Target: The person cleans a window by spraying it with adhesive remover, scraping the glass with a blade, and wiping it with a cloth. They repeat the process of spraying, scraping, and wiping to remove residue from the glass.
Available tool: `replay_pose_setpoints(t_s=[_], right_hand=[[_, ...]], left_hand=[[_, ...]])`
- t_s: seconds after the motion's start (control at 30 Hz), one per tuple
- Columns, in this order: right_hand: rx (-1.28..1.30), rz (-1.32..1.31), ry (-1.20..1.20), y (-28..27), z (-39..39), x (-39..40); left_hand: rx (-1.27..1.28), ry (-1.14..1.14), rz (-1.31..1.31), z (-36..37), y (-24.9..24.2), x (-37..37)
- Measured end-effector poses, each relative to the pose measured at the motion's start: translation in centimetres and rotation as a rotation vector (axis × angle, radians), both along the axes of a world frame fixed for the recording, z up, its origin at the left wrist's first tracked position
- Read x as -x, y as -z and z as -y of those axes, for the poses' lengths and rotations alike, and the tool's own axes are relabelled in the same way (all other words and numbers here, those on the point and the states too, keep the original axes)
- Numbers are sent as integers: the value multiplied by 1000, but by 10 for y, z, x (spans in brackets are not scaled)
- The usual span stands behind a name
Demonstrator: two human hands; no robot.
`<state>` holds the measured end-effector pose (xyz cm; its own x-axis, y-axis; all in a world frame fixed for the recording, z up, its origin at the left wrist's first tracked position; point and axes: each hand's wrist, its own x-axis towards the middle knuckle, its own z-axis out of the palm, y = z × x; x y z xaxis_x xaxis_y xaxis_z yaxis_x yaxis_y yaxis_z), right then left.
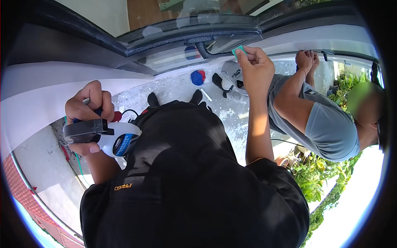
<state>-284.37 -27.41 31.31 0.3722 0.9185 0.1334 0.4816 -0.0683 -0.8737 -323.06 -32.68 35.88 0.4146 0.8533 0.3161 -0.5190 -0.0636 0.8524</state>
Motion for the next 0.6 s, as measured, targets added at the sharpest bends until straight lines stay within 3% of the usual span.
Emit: replay_pose_setpoints(t_s=[0.07,0.23,0.3,0.37,0.43,0.5,0.6], right_hand=[[-29,59,78,1,-1,-2],[-46,138,7,-2,4,21],[-49,188,95,2,-3,5],[-53,156,-6,4,6,21],[-44,142,-7,7,11,18],[-42,145,73,12,3,0],[-26,179,-20,4,12,23]], left_hand=[[-61,63,-8,-4,-5,19],[-285,201,-86,-24,-27,48],[-377,360,-129,-41,-46,52],[-426,428,-87,-51,-51,54],[-342,693,-240,-71,-67,63],[-349,772,-273,-77,-67,65],[-463,628,-316,-70,-84,54]])
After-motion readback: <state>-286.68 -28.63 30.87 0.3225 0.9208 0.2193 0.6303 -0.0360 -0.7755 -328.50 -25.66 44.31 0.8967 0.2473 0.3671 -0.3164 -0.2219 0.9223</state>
